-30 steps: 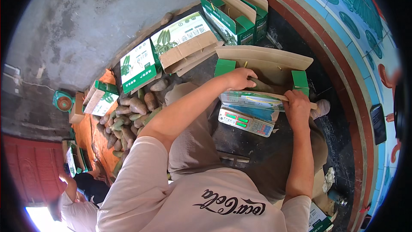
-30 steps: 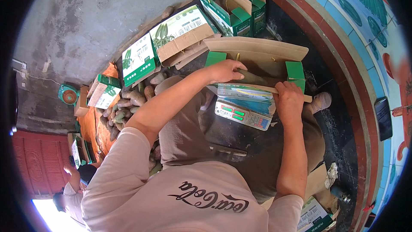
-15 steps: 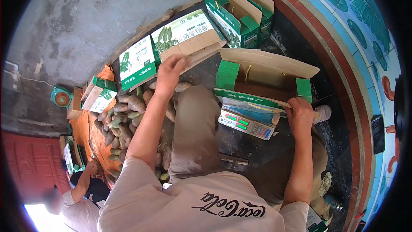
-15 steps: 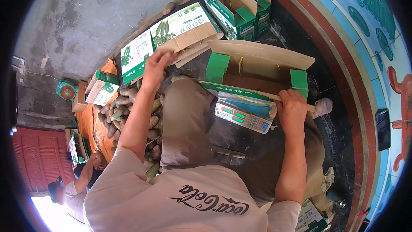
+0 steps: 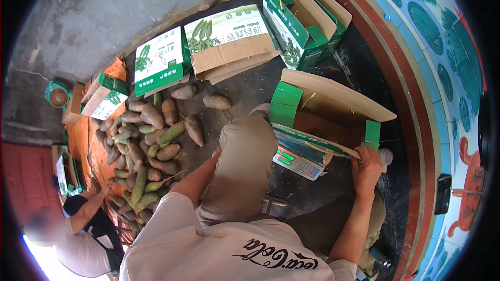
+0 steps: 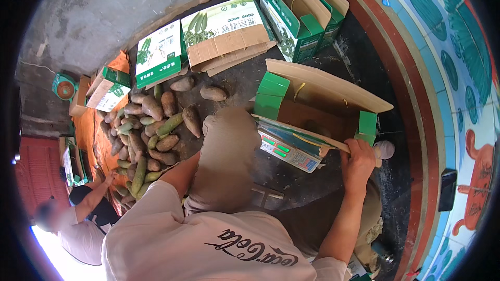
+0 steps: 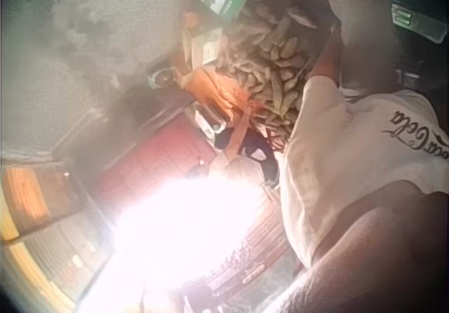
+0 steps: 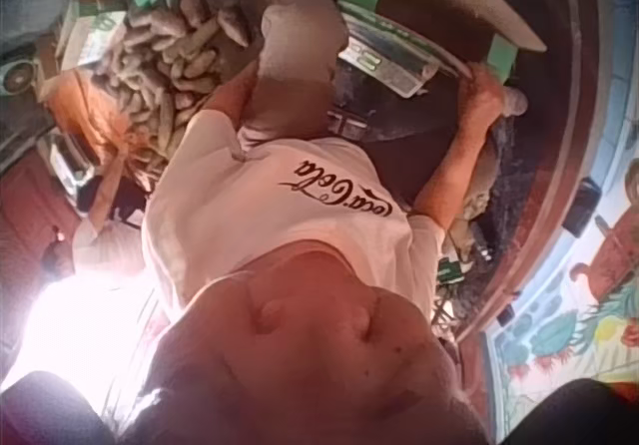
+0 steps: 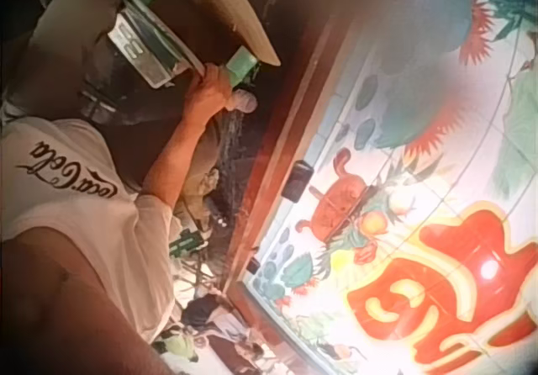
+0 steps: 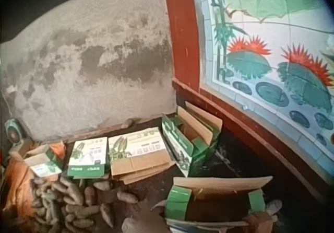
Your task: Picking up large root vegetables from a pile on the floor, weighing them on a digital scale, and placing them into cardboard boxes.
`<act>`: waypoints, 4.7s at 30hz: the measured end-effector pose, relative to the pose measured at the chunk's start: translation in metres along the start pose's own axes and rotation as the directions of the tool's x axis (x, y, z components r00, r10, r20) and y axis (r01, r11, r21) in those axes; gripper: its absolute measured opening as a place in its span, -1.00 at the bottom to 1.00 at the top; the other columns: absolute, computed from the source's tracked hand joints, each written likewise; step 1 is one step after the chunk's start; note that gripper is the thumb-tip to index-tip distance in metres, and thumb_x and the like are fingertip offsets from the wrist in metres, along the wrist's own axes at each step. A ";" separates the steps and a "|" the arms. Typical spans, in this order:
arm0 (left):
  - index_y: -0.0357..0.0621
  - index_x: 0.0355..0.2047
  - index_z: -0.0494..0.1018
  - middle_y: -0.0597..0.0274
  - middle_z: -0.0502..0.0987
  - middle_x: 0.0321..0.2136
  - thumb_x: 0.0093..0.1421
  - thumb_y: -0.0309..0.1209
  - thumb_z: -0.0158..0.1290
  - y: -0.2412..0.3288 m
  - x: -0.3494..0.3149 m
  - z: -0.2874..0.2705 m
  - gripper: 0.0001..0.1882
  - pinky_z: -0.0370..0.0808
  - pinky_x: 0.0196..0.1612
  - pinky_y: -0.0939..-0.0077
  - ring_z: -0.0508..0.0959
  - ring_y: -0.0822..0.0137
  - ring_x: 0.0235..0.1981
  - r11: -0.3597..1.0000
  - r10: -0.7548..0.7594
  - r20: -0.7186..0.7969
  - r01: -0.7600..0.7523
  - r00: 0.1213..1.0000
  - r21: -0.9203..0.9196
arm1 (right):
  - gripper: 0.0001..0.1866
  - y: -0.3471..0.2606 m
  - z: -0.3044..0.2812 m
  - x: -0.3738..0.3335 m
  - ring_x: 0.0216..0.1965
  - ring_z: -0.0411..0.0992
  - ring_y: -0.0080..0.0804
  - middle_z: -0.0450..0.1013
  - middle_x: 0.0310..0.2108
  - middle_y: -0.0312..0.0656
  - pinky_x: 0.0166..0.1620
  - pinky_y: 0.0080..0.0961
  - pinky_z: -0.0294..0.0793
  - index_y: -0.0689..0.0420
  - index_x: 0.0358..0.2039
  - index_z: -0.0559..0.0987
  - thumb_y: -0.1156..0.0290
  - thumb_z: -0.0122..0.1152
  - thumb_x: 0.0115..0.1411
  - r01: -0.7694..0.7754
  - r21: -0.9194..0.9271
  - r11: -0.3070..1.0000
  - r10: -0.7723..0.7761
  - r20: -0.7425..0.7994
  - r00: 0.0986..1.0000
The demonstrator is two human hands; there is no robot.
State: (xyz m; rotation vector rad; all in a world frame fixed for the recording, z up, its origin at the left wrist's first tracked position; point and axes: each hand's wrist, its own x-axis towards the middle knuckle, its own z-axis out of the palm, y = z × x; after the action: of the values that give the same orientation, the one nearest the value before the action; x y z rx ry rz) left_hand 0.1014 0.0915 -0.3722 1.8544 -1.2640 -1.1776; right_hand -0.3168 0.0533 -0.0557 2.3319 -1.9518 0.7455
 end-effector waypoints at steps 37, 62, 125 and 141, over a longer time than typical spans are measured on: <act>-0.11 -0.10 0.44 -0.13 0.44 -0.13 0.05 -0.24 0.11 -0.094 -0.002 0.077 -0.60 0.42 -0.05 0.22 0.48 -0.05 -0.09 0.917 -0.394 0.002 0.394 0.919 -0.057 | -0.70 0.000 -0.001 0.007 -0.34 0.41 -0.09 0.43 -0.44 -0.11 -0.26 -0.26 0.35 0.14 -0.39 0.52 0.60 0.31 -0.23 -0.055 -0.021 0.998 0.056 0.052 0.997; -0.31 0.00 0.32 0.09 0.47 -0.17 -0.10 -0.44 0.31 0.360 -0.083 -0.141 -0.36 0.44 -0.10 0.49 0.48 0.34 -0.18 0.872 0.292 -0.363 -0.402 0.885 -0.277 | -0.81 0.011 0.001 -0.017 -0.41 0.41 -0.17 0.39 -0.54 -0.18 -0.31 -0.28 0.37 0.11 -0.52 0.45 0.50 0.29 -0.19 0.032 0.015 0.999 -0.032 -0.004 0.999; 0.04 -0.06 0.48 0.06 0.49 -0.05 0.15 -0.21 -0.11 -0.067 -0.112 -0.107 -0.63 0.42 0.01 0.20 0.48 0.06 -0.01 0.497 -0.571 0.098 0.248 0.815 0.831 | -0.79 0.014 -0.021 -0.007 -0.35 0.38 -0.08 0.43 -0.48 -0.12 -0.23 -0.26 0.35 0.14 -0.42 0.53 0.63 0.13 -0.14 0.146 -0.008 0.989 -0.146 -0.013 0.989; 0.15 0.15 0.23 0.02 0.30 0.10 -0.14 -0.38 0.21 -0.140 -0.169 -0.069 -0.23 0.30 0.12 0.02 0.33 0.01 0.12 0.594 -0.506 0.340 0.034 0.793 0.804 | -0.55 0.019 -0.013 -0.020 -0.16 0.33 -0.06 0.40 -0.27 -0.10 -0.03 -0.20 0.27 0.13 -0.18 0.47 0.55 0.29 -0.18 0.106 -0.226 0.968 -0.136 -0.119 0.984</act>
State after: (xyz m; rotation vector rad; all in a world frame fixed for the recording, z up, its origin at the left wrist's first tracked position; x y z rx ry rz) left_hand 0.1935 0.2997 -0.4042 2.5113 -2.1102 -1.5678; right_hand -0.3412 0.0712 -0.0572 2.1882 -1.7222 0.6245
